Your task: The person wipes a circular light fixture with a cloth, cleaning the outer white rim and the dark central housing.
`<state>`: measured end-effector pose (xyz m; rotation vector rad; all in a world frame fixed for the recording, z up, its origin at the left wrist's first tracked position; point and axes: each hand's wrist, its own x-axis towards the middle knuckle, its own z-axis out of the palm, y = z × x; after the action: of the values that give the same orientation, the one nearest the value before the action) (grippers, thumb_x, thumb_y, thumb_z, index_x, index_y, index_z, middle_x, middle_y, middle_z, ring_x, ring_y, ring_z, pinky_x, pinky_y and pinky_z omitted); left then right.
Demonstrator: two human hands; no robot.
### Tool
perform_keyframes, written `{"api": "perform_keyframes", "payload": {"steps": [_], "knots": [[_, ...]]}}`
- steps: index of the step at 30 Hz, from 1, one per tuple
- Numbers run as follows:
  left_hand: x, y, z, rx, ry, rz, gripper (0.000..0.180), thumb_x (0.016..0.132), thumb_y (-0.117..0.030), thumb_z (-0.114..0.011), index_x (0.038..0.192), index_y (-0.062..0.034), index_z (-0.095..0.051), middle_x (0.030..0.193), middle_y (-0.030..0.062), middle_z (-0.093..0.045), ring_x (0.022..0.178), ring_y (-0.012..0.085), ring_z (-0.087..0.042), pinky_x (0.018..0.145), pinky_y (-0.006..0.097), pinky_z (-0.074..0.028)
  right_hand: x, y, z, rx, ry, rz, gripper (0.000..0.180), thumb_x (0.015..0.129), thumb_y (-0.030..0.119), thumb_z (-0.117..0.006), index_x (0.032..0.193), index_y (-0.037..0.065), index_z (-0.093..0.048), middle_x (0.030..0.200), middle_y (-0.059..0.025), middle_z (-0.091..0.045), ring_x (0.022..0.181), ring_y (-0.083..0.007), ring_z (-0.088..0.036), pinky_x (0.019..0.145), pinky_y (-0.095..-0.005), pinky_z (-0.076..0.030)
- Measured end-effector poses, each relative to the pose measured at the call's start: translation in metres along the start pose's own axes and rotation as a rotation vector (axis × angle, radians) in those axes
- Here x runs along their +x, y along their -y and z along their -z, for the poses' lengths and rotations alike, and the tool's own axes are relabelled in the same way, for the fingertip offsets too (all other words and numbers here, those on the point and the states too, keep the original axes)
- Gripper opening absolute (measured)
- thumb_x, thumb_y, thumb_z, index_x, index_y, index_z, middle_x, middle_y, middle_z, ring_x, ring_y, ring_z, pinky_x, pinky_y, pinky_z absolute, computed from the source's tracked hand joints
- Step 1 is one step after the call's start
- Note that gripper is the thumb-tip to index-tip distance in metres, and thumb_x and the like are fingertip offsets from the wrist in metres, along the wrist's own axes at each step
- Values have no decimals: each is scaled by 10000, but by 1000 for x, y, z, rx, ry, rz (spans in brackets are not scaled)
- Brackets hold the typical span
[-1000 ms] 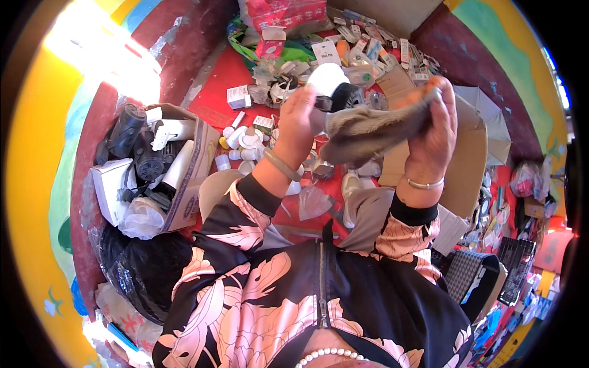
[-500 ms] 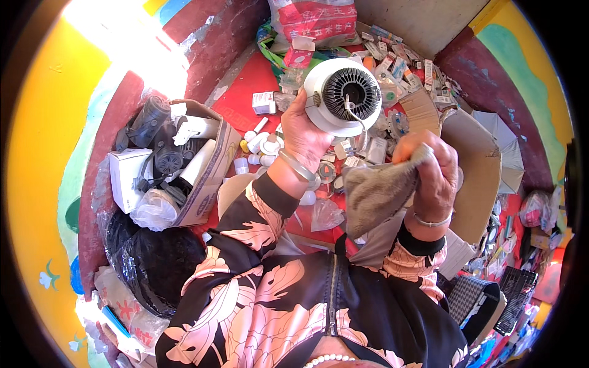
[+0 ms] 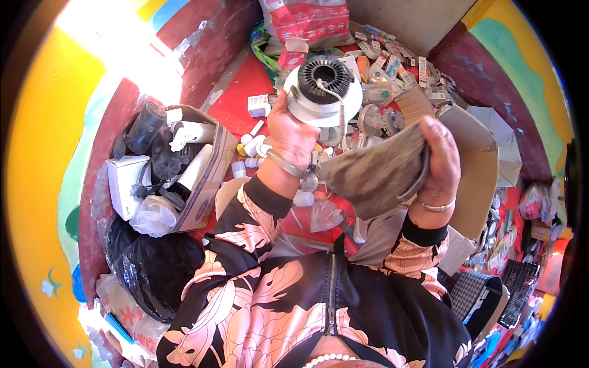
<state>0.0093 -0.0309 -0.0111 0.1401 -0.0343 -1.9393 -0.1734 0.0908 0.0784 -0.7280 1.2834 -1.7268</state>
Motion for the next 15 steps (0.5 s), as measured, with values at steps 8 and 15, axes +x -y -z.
{"api": "perform_keyframes", "payload": {"steps": [8,15], "knots": [[7,6,0,-40,-29,-59,421,966,-234,-313,1268,28,-443,1319,195,-477,1232,349,-437,1082,482,-286,49,-14,37,499,160,28,263,933,139,-507,1148,-7,-545,1104,-120,-612,991,-222,-605,896,-347,-482],[11,9,13,-231,340,132,474,974,-311,-272,1298,1,-422,1331,169,-466,1242,342,-421,1078,482,-283,17,-71,-28,-510,349,548,361,890,44,-504,1249,46,-535,1270,-106,-541,1143,-233,-524,934,-317,-406]]}}
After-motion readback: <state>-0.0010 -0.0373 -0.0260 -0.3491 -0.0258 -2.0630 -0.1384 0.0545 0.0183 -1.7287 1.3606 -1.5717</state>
